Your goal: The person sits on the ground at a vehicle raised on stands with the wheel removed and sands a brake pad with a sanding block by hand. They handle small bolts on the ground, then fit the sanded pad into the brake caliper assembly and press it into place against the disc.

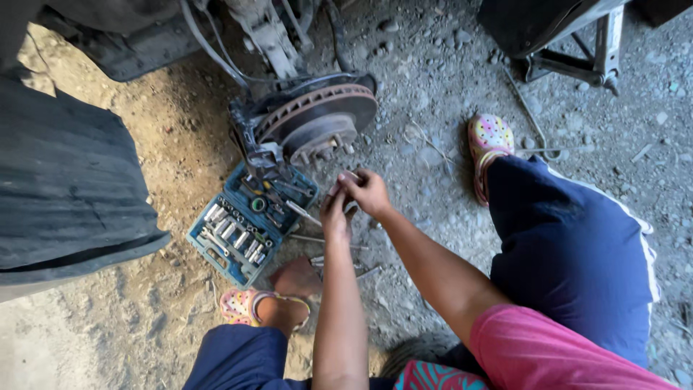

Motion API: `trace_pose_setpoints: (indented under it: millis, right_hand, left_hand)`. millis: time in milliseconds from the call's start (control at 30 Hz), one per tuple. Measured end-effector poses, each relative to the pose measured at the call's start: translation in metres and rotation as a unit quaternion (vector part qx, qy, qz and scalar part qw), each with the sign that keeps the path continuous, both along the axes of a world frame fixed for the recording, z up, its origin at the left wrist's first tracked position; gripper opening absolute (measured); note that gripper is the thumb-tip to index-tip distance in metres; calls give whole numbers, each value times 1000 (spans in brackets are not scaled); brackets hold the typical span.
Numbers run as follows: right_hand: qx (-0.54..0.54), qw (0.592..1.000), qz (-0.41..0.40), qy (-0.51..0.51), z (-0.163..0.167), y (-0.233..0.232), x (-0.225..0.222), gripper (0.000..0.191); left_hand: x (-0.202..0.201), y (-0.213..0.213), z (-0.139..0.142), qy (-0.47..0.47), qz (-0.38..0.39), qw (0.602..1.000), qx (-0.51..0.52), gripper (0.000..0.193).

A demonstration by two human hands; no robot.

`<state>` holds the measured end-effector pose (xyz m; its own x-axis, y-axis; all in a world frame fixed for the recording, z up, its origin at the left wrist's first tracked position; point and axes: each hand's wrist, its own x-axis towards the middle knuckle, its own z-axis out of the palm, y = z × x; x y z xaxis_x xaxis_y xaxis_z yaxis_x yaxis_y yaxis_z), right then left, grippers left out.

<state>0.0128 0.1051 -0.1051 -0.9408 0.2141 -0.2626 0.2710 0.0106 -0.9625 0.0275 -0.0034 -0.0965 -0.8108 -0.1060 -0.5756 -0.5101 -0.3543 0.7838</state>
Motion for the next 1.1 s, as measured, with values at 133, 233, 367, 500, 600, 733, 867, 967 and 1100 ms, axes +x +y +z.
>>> trace_pose_setpoints:
  millis: [133,233,367,500,600,733,867,967,1100]
  right_hand:
    - [-52,997,-11,61,19,1,-11,41]
    - [-17,998,-14,62,24,-1,-17,39]
    - [-21,996,-12,84,24,-8,-27,37]
    - [-5,999,-6,43,26,-12,-34,37]
    - [-13,999,-7,42,31,-14,-35,33]
    - [-12,999,1,34,31,-18,-40,31]
    - [8,1000,15,6,20,-18,-42,33]
    - [103,993,57,-7,7,-14,-30,38]
    - [27,999,30,-19,-5,-14,-11,38]
  left_hand:
    - [-17,-4,24,56,7,998,15,34]
    - [-33,-15,25,102,0,995,-20,31]
    - [-51,-30,21,156,1,986,-60,31]
    - [-57,-38,21,217,7,973,-76,28]
    - [-60,-41,27,185,15,979,-82,25]
    - [-67,-46,21,215,14,971,-107,23]
    - [-70,-51,5,206,-3,963,-175,27]
    - [-57,-50,-2,177,-42,952,-245,31]
    - [-37,-44,-6,161,-46,967,-192,32]
